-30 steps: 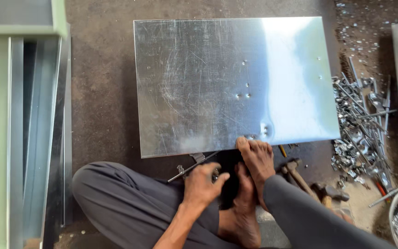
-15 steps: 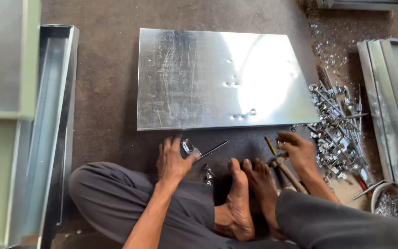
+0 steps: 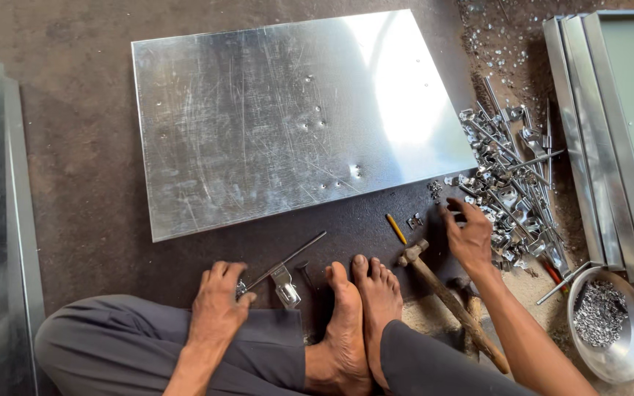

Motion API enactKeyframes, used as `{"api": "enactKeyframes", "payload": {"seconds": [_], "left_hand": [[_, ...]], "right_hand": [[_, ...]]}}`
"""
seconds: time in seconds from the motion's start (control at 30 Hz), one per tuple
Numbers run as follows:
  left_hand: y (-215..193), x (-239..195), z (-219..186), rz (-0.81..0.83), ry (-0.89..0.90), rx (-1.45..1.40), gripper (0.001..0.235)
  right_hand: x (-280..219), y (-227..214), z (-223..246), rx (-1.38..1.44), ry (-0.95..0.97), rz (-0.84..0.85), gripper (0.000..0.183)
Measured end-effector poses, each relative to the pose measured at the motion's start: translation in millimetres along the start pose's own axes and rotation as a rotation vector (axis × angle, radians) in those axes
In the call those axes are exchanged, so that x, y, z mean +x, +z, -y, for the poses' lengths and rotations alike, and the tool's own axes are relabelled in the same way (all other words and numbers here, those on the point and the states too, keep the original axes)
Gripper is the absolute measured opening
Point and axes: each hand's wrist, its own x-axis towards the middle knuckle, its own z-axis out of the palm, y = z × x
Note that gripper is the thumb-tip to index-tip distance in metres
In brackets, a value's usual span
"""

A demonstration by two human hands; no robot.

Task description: The person assembles a metal box by attaching a latch and brackets to a metal sheet using a hammer and a punch, then fits the panel into a larger metal frame.

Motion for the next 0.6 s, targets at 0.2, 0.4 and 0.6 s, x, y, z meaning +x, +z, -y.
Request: {"api": "enactKeyframes", "payload": {"seconds": [0.2,0.4,0.6], "left_hand": [[0,10,3,0.189,-0.122,-0.034,0.037],[-53,1,35,0.028,-0.110,0.420,0.044],[-82,-6,20,-0.148,-0.213,-0.157,0.019]], "right_hand": [[9,5,11,0.012,-0.041,-0.028,0.021],[12,13,58,0.089,-0.385,0.041,0.018],[19,28,74,0.092,-0.439,0.083,0.019]]}}
